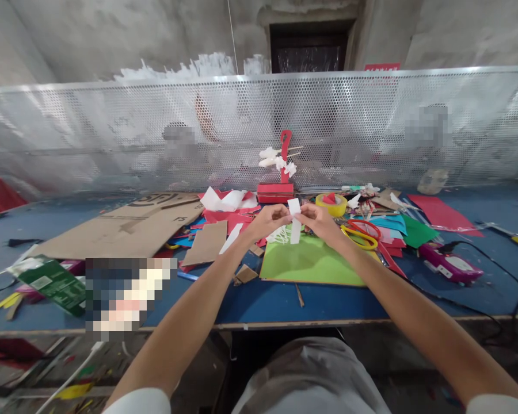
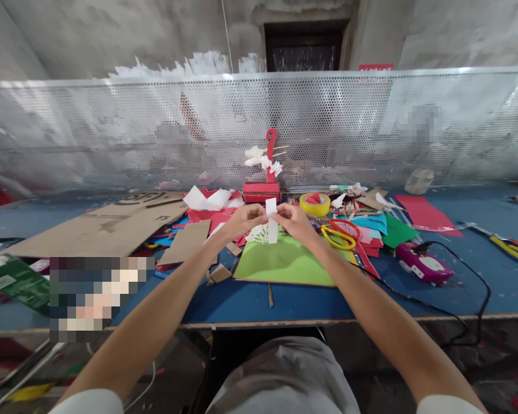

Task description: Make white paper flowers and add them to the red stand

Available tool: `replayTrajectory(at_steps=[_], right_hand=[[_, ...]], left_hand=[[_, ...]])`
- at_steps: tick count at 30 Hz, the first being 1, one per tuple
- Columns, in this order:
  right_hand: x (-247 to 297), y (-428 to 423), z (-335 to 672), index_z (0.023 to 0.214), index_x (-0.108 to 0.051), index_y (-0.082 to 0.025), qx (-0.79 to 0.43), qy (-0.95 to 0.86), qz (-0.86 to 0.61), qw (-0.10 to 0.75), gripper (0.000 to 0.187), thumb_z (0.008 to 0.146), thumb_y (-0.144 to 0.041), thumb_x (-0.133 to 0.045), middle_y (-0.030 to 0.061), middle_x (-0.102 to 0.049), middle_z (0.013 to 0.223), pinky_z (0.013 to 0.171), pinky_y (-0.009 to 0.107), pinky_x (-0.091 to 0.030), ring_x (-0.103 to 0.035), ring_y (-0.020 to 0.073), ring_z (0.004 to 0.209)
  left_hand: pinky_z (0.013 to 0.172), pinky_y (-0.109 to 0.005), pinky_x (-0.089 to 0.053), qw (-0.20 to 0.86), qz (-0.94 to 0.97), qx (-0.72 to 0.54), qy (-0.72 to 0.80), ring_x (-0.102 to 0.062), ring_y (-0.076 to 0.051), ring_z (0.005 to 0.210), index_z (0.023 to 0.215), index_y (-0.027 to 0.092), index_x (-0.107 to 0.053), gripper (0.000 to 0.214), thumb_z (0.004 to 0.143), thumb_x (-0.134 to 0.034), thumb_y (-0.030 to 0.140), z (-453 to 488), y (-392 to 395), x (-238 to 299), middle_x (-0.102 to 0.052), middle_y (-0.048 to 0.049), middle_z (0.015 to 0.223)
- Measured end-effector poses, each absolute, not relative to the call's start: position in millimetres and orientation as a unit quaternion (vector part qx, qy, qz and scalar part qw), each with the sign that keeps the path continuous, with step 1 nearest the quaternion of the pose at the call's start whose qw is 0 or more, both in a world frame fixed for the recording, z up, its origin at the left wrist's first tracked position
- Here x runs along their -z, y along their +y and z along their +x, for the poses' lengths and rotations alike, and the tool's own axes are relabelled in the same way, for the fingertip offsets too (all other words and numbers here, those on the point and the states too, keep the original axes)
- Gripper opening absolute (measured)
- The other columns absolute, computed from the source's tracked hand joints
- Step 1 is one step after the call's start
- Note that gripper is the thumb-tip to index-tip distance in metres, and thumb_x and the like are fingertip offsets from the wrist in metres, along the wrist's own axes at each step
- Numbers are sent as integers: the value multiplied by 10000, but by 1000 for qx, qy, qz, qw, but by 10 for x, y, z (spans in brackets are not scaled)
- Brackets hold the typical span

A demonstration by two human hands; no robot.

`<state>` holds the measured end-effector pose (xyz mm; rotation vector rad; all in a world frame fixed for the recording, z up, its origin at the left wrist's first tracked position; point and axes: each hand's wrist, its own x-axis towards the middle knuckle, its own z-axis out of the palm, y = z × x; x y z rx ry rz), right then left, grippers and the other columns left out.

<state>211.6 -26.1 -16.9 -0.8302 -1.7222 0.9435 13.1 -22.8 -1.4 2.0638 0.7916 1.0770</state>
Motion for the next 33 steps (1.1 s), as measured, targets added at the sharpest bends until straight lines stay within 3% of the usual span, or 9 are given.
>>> replayTrajectory(at_steps=[18, 28, 33], right_hand=[[173, -254, 2133, 878, -582, -225, -414, -706, -325, 473, 291, 761, -465, -699, 19, -673, 814, 511, 258, -471, -591, 140, 649], [182, -245, 2137, 912, -594, -223, -407, -724, -309, 463, 281, 775, -450, -688, 4, -651, 766, 494, 249, -458, -564, 123, 602], [178, -250, 2123, 889, -523, -227, -410, -706, -323, 479, 307, 755, -422, -719, -4, -640, 769, 477, 247, -466, -562, 124, 590]], left_hand=[[695, -262, -452, 347, 791, -417, 282, -558, -119, 700, 833, 147, -579, 192, 852, -592, 337, 138, -188, 62, -611, -26, 774], [617, -247, -408, 311, 804, -407, 303, -520, -113, 648, 782, 147, -556, 168, 827, -587, 305, 148, -223, 25, -582, -15, 714], [608, -237, -405, 316, 797, -411, 309, -512, -106, 636, 774, 138, -563, 210, 822, -596, 339, 166, -262, -3, -586, -14, 707]])
